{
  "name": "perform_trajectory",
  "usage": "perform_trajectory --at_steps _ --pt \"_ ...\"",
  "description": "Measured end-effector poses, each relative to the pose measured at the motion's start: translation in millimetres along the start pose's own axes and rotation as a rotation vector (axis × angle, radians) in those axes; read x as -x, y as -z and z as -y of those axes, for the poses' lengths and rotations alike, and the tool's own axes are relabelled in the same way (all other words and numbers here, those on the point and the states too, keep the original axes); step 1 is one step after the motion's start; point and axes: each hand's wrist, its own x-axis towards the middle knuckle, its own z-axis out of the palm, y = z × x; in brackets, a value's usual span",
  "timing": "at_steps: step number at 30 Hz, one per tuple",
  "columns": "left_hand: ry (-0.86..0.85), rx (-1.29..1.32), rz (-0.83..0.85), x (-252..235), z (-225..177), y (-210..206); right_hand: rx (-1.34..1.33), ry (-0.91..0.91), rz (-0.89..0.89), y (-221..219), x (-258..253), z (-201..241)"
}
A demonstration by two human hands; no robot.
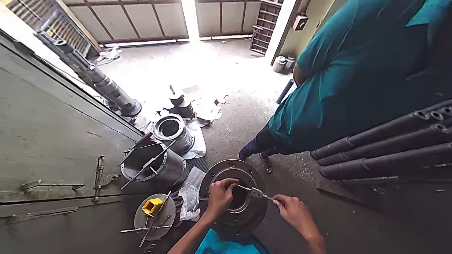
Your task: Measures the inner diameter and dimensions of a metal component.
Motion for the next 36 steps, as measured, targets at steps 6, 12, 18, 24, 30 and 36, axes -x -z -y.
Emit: perform_trajectory --at_steps 6,12,18,24,30,36 --pt "0.066 0.064 0.354 -88 -52 -39 -0.734 0.018 0.372 -66 16 35" --pt "-0.069 -0.249 0.601 -104 -79 -58 -1.100 -0.212 0.129 -95 27 93" --pt "0.083 0.019 0.278 -80 -38 -18 -0.847 -0.033 0.229 -63 23 12" --pt "0.063 0.072 0.254 -76 -38 -25 -0.887 0.065 0.336 -65 17 9" --pt "-0.258 -0.442 0.692 -116 -82 -67 -1.265 -0.154 0.249 -96 14 92" --pt "-0.324 -0.462 0.808 -111 -93 -80 -1.411 -0.257 0.072 -94 9 131"
